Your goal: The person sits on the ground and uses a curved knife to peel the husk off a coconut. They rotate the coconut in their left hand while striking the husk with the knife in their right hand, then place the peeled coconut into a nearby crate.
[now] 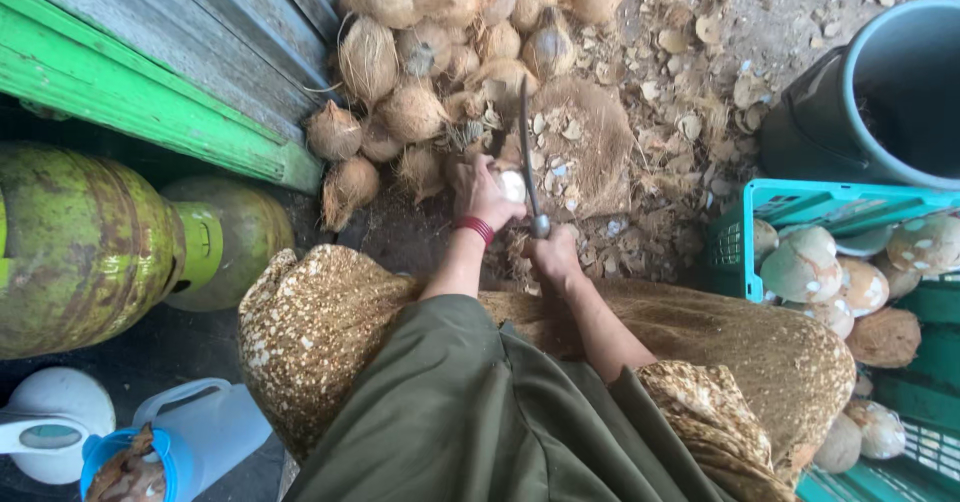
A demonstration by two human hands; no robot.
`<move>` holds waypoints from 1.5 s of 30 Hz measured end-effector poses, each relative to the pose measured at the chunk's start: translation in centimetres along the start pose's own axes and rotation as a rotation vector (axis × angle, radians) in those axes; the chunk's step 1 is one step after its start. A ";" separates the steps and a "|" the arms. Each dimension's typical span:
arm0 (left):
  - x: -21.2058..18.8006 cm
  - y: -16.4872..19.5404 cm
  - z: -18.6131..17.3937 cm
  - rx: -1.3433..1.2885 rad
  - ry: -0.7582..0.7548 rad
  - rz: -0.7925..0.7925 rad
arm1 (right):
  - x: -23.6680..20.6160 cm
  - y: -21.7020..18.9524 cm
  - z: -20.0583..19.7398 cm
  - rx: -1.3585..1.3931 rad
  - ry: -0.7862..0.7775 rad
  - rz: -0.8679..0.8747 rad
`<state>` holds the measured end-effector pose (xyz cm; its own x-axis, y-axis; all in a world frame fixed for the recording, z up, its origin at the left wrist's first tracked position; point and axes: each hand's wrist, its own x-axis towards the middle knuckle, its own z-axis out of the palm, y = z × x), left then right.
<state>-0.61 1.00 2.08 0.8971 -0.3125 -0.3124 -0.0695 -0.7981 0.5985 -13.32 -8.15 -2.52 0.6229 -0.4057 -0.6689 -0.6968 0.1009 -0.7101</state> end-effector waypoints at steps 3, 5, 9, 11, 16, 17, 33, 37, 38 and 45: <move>-0.2 -0.3 0.0 -0.340 0.038 -0.008 | -1.0 -1.1 -1.4 -0.258 0.033 -0.179; -0.3 -0.7 0.2 -0.276 0.057 -0.007 | -2.4 -1.6 -2.3 -0.250 0.087 -0.393; -0.2 -1.2 0.8 -0.206 0.164 0.118 | -3.5 -1.5 -2.0 -0.073 0.224 -0.615; -0.2 -1.3 0.9 -0.220 0.168 0.082 | -2.2 -1.1 -0.9 -0.107 0.111 -0.313; 0.2 -1.6 0.5 -0.219 0.099 0.075 | 1.1 0.7 -0.6 -0.148 -0.005 -0.037; 0.3 -1.6 0.3 -0.209 0.052 0.082 | 1.1 0.8 -0.9 -0.102 -0.039 -0.019; 0.3 0.8 1.4 0.189 0.309 0.329 | -1.3 0.4 -2.9 -0.423 0.232 -0.552; 0.3 1.2 1.6 0.246 0.228 0.297 | -1.6 0.5 -2.0 -0.290 0.270 -0.524; 0.2 1.5 1.3 0.223 0.157 0.240 | -1.5 0.3 -1.8 -0.205 0.189 -0.306; -1.5 1.3 0.9 0.089 0.230 0.278 | -3.9 -3.2 -3.4 -0.214 -0.009 -0.112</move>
<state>-2.41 -0.03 2.61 0.9125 -0.4077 0.0330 -0.3529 -0.7441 0.5672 -14.71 -9.96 3.10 0.7030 -0.3952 -0.5912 -0.6821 -0.1393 -0.7179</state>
